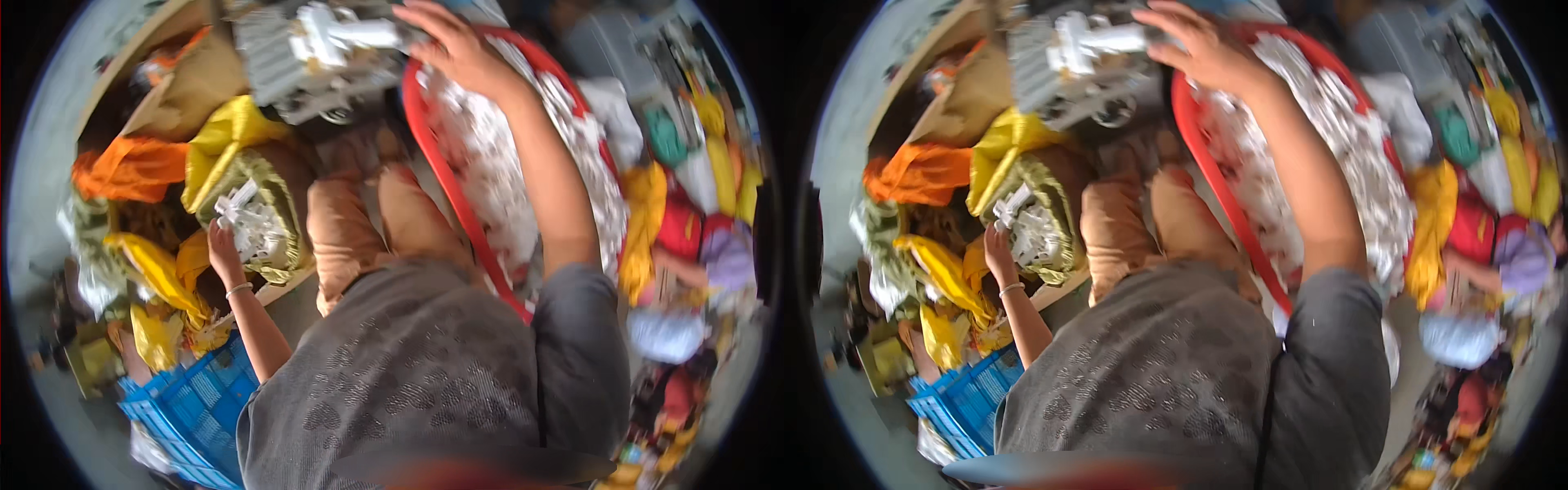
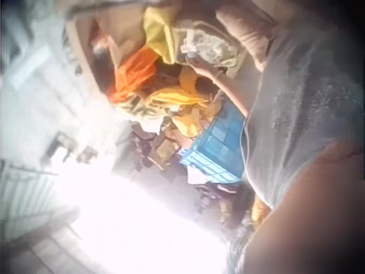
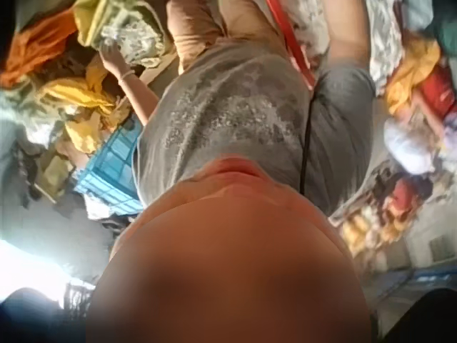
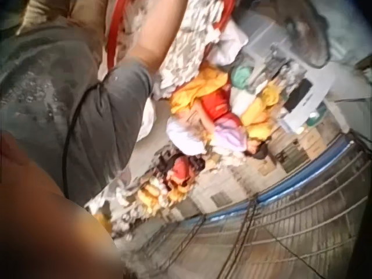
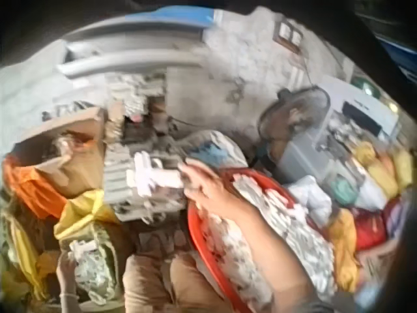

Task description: The person sorts white plastic manufactured components by hand, placing them into a machine assembly fixture and into storage bags.

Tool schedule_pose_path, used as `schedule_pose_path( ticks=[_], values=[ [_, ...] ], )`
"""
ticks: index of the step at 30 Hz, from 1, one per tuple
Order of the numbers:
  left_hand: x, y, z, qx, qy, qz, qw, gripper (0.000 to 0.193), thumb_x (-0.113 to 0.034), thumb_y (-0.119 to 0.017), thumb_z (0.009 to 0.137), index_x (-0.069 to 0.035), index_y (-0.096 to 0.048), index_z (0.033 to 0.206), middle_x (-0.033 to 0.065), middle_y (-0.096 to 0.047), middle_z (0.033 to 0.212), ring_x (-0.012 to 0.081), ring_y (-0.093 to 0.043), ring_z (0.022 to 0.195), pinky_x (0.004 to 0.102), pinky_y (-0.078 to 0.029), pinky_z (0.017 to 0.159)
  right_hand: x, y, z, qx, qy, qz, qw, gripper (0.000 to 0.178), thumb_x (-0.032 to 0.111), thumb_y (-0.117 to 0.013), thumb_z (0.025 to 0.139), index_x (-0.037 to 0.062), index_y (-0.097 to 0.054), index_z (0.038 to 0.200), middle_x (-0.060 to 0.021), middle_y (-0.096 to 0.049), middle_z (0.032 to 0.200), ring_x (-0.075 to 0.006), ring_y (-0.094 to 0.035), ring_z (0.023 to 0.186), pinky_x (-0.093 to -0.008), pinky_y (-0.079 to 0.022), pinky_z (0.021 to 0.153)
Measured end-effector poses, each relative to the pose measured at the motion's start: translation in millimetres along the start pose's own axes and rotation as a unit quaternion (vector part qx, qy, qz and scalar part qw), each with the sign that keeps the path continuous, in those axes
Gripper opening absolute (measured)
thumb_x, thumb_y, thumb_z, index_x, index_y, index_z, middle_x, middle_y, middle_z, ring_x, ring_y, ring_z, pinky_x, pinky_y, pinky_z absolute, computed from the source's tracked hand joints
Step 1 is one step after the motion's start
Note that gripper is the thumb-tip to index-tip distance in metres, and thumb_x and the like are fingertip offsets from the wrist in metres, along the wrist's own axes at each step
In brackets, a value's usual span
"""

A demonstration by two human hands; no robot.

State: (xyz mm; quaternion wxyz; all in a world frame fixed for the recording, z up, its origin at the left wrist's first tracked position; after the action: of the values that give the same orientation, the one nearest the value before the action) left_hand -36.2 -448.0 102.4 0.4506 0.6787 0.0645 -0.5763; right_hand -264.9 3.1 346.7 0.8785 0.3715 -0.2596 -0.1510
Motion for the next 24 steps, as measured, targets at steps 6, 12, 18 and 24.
schedule_pose_path(
  ticks=[6, 12, 18, 24],
  values=[
    [66.4, -22.6, -2.9, 0.075, -0.055, 0.062, 0.994, 0.039, -0.020, -0.057, 0.091, 0.001, -0.052, 0.123, 0.0141, -0.058, 0.121, 0.0237, -0.058, 0.104, 0.0323, -0.044, 0.091, -114.6, 27.4, -215.5, 0.178, -0.338, -0.088, 0.920, 0.030, 0.026, -0.057, 0.087, 0.0103, -0.059, 0.114, -0.0125, -0.063, 0.107, -0.0282, -0.060, 0.099, -0.0365, -0.047, 0.083],
    [45.9, -89.9, -17.3, 0.180, 0.031, -0.075, 0.980, 0.026, -0.015, -0.053, 0.091, 0.002, -0.062, 0.110, 0.0073, -0.066, 0.103, 0.0143, -0.063, 0.086, 0.0242, -0.051, 0.071, -98.1, 15.2, -392.5, 0.205, -0.468, -0.218, 0.831, 0.027, 0.016, -0.060, 0.078, 0.0146, -0.061, 0.105, -0.0081, -0.060, 0.102, -0.0283, -0.059, 0.095, -0.0410, -0.048, 0.077],
    [-41.9, -143.0, -56.6, 0.262, -0.072, -0.013, 0.962, 0.026, -0.015, -0.054, 0.091, 0.004, -0.062, 0.107, 0.0111, -0.067, 0.100, 0.0179, -0.066, 0.085, 0.0267, -0.053, 0.073, -73.7, -51.8, -360.3, 0.214, -0.257, -0.324, 0.885, 0.039, 0.012, -0.060, 0.073, 0.0202, -0.060, 0.112, -0.0026, -0.058, 0.113, -0.0232, -0.053, 0.106, -0.0382, -0.048, 0.079],
    [-46.8, -129.0, -65.7, 0.259, -0.110, 0.015, 0.960, 0.026, -0.015, -0.056, 0.091, 0.004, -0.062, 0.107, 0.0101, -0.067, 0.098, 0.0176, -0.067, 0.083, 0.0264, -0.053, 0.074, -121.7, -27.5, -349.3, 0.232, -0.440, -0.125, 0.858, 0.034, 0.009, -0.056, 0.077, 0.0170, -0.060, 0.110, -0.0106, -0.063, 0.101, -0.0261, -0.061, 0.091, -0.0381, -0.049, 0.073]
  ],
)
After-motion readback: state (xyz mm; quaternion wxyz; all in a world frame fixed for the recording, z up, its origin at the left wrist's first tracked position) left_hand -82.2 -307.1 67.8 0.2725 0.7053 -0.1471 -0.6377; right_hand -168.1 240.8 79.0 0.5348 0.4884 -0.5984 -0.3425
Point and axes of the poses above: each hand's wrist, its own z-axis towards the middle knuckle, its own y-axis out of the back of the hand, x = y × z, the point moved 9 cm from there along z, towards the middle knuckle
